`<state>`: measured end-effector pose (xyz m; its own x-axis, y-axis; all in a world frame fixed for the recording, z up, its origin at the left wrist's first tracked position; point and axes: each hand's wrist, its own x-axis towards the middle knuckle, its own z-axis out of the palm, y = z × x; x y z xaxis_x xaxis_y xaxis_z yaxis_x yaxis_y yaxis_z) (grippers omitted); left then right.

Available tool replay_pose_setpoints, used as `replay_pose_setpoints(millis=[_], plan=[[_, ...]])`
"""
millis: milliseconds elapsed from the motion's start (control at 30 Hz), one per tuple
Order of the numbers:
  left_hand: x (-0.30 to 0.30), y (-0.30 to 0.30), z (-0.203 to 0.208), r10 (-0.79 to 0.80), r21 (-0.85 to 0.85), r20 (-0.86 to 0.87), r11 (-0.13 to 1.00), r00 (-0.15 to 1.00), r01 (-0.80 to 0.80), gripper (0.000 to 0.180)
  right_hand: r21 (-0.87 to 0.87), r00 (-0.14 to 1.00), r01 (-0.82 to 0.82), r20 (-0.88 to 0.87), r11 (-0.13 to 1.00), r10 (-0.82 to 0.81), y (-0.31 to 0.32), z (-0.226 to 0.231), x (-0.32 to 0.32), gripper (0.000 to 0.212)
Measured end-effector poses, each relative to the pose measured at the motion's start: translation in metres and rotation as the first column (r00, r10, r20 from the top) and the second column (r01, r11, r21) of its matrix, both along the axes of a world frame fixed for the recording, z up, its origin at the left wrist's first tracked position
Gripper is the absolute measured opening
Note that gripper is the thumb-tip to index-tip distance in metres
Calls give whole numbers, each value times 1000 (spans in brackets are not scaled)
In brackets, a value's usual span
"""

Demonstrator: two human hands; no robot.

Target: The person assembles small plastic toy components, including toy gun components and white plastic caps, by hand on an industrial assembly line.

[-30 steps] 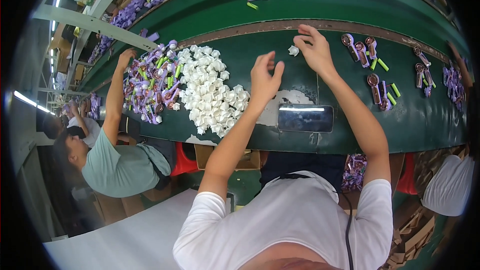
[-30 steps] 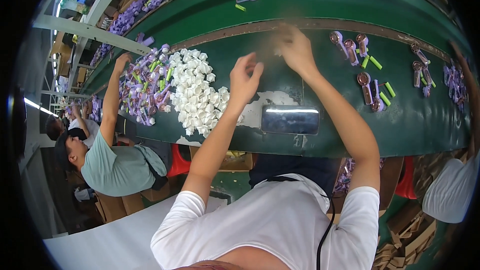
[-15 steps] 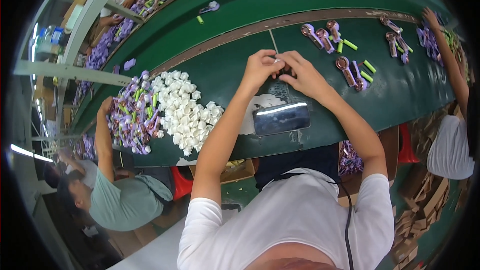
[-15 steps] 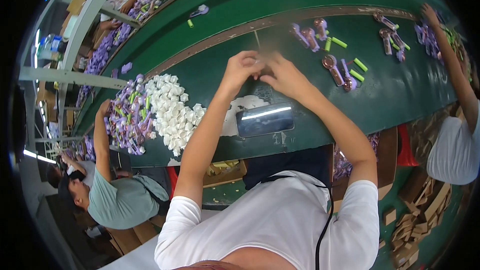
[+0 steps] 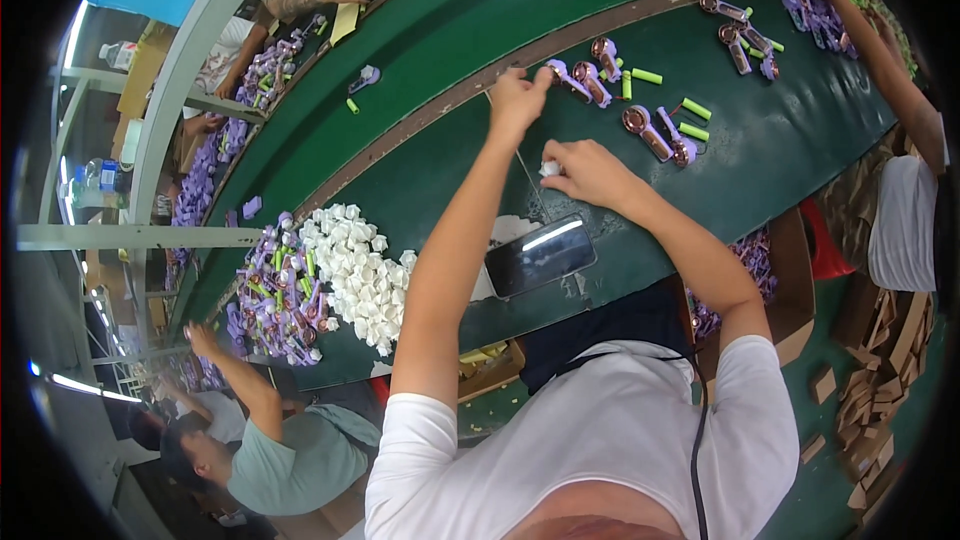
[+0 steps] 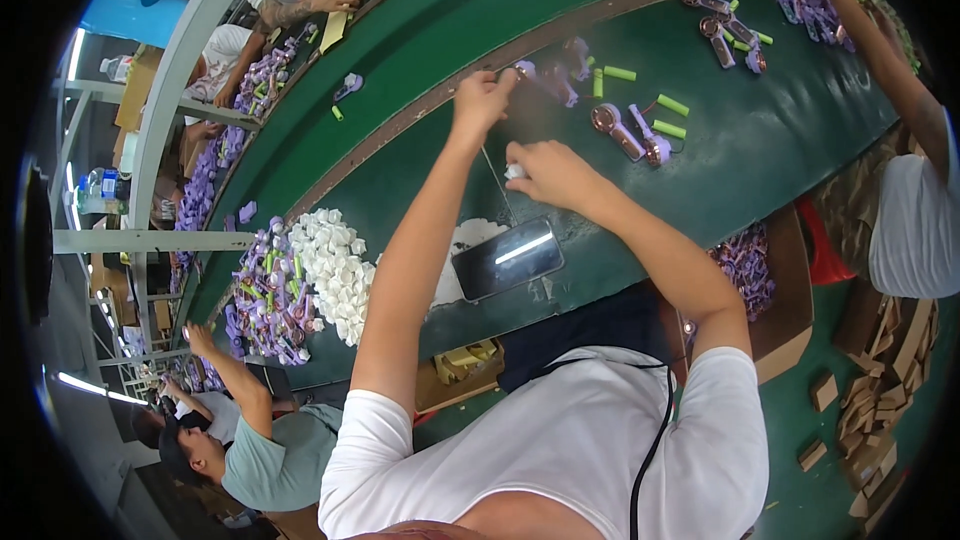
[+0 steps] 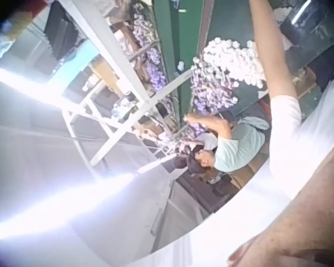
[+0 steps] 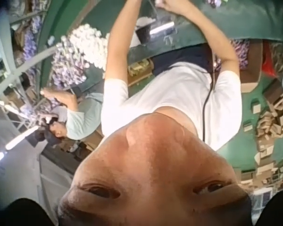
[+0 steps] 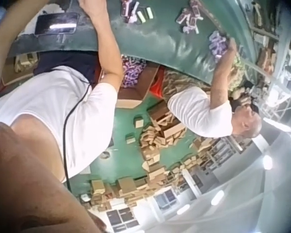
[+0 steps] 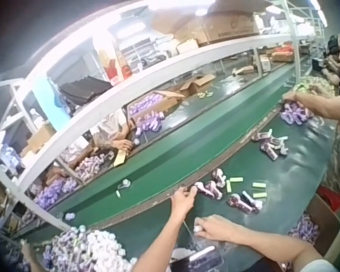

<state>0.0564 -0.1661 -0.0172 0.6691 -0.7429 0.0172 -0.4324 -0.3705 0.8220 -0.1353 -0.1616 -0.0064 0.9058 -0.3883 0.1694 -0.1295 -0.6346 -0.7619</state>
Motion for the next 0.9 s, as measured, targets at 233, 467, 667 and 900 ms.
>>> replay_pose_setpoints(millis=[233,467,667,900], plan=[[-37,-47,6,-43,212,281,977,959,-19,38,-6,992,-119,46,993,119,-7,5,-20,31],[-16,23,42,-269,-211,-222,952,937,223,37,246,891,86,414,966,-185,-6,10,-24,32],[-9,70,71,-350,-167,-532,936,771,310,50,578,801,14,482,816,-355,-6,19,-27,30],[-48,97,80,-378,-303,-717,926,585,226,47,491,765,12,556,871,-324,-4,9,-26,32]])
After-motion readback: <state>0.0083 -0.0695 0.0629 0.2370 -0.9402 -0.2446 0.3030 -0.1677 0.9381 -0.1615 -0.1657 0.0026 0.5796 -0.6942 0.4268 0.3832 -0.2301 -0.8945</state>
